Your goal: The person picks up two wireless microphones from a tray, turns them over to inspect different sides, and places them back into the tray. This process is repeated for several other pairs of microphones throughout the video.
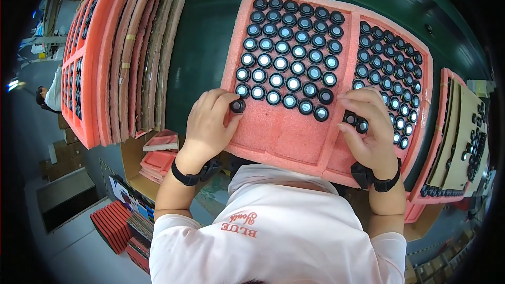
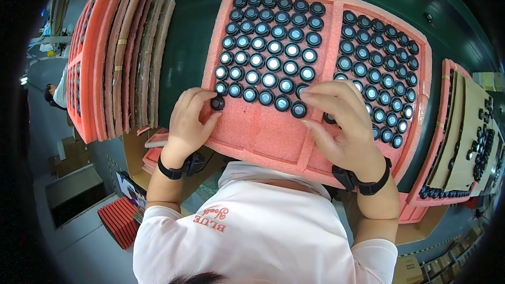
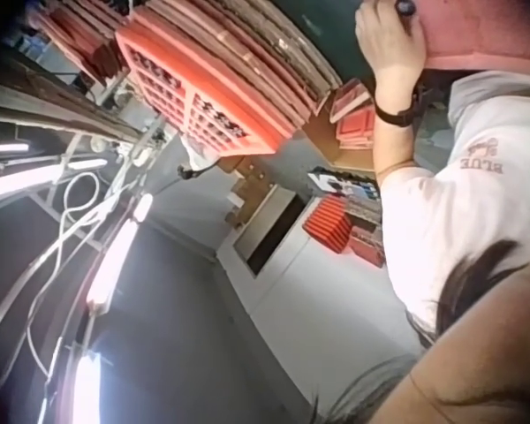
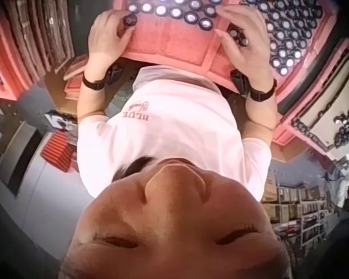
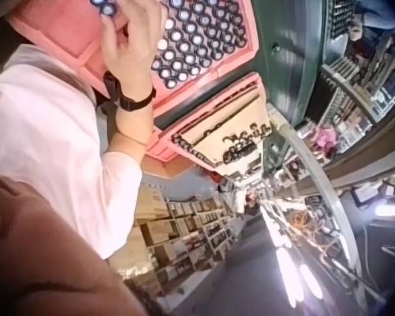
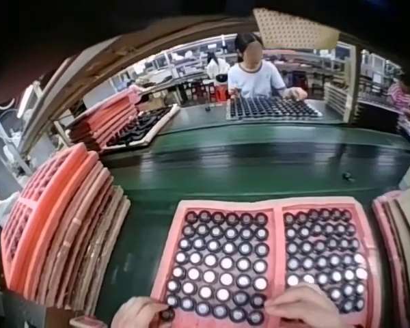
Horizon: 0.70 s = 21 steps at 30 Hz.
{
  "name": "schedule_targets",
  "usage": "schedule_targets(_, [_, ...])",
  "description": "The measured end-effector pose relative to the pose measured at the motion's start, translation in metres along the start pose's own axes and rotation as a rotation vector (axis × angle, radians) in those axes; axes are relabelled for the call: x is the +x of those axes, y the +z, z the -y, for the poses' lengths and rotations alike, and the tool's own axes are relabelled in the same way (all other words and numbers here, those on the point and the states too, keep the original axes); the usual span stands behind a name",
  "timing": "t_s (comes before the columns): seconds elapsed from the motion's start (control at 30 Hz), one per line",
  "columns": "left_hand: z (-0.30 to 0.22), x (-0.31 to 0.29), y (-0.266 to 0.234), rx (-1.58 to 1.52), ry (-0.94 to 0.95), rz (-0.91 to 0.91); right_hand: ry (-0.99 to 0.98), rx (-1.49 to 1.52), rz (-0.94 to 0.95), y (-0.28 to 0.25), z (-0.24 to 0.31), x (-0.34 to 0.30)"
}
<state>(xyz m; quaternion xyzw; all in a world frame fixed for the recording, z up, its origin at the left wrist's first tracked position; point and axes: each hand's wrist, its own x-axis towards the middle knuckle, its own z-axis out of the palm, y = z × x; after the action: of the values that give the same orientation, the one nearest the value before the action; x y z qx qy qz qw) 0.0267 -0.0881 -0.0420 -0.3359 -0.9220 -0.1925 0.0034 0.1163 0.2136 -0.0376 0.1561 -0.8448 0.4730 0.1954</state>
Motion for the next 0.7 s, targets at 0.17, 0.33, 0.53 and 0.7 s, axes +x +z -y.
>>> schedule_targets(0.17, [0.007, -0.006, 0.000, -0.101, 0.010, -0.077, 0.099, -0.002, -0.026, -0.007, 0.009, 0.004])
schedule_targets(0.33, [0.022, -0.033, 0.021, -0.384, -0.124, -0.102, 0.165, -0.146, -0.100, -0.035, 0.024, -0.019])
schedule_targets(0.53, [0.011, -0.052, 0.034, -0.556, -0.097, -0.098, 0.473, -0.599, -0.318, -0.074, 0.028, -0.131])
schedule_targets(0.7, [0.010, -0.074, 0.046, -0.720, -0.115, -0.148, 0.698, -0.399, -0.730, -0.045, 0.023, -0.203])
